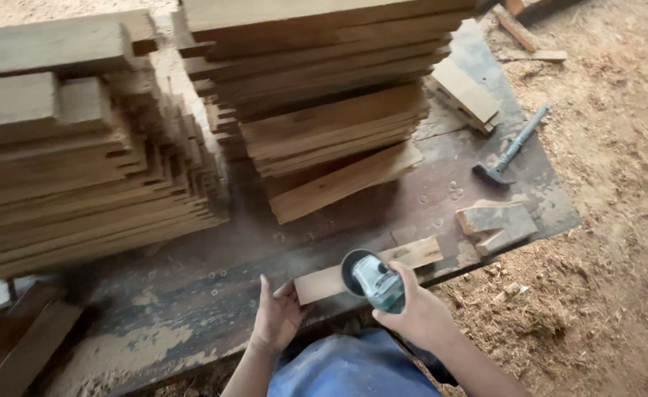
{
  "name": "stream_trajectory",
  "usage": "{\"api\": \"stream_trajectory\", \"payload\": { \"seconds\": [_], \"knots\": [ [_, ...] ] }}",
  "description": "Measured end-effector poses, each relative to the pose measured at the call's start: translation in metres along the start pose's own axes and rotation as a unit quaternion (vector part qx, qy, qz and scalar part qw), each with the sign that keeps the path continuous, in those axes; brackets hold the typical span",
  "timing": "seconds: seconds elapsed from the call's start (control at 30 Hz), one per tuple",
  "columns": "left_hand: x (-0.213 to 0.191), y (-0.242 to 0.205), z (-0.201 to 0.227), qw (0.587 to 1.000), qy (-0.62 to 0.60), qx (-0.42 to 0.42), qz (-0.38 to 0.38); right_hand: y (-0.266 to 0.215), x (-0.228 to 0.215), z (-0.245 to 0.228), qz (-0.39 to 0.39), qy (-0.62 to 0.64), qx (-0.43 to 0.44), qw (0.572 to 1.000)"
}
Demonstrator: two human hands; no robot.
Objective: The person uses a handheld angle grinder with a sanding disc to smooth the edges and surfaces of small wooden planks. They pick up each plank from a stack, sand it on the workbench, and place it back down, repeating the process.
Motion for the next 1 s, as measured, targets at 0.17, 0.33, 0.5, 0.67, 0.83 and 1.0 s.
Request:
{"api": "stream_trajectory", "payload": {
  "seconds": [0.17,0.33,0.5,0.67,0.83,1.0],
  "knots": [
    [-0.006,0.004,-0.002,0.999,-0.025,-0.01,0.02,0.016,-0.022,0.059,0.033,0.042,0.055,0.997],
    [-0.007,0.005,-0.004,1.0,-0.01,-0.001,0.026,0.013,-0.046,0.119,0.067,0.079,0.185,0.977],
    [-0.005,0.006,-0.003,0.999,-0.021,0.003,0.027,0.008,-0.024,0.082,0.021,0.02,0.19,0.981],
    [-0.004,-0.002,0.0,0.999,-0.01,0.011,0.037,0.009,0.019,-0.011,-0.036,0.021,0.042,0.998],
    [0.005,0.0,0.003,0.999,-0.008,0.004,0.032,-0.001,0.031,-0.077,-0.027,0.029,-0.086,0.996],
    [0.005,-0.003,0.0,1.0,0.028,0.008,0.003,-0.01,0.029,-0.079,-0.022,0.047,-0.101,0.993]
  ]
}}
Point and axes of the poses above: each hand's wrist, its own y-axis towards the middle knuckle, its own x-axis out of the palm, z = x × y, the point moved 10 cm from there along y, towards the middle knuckle, and after that the axes turned 1 degree about x, right-handed, at the moved point
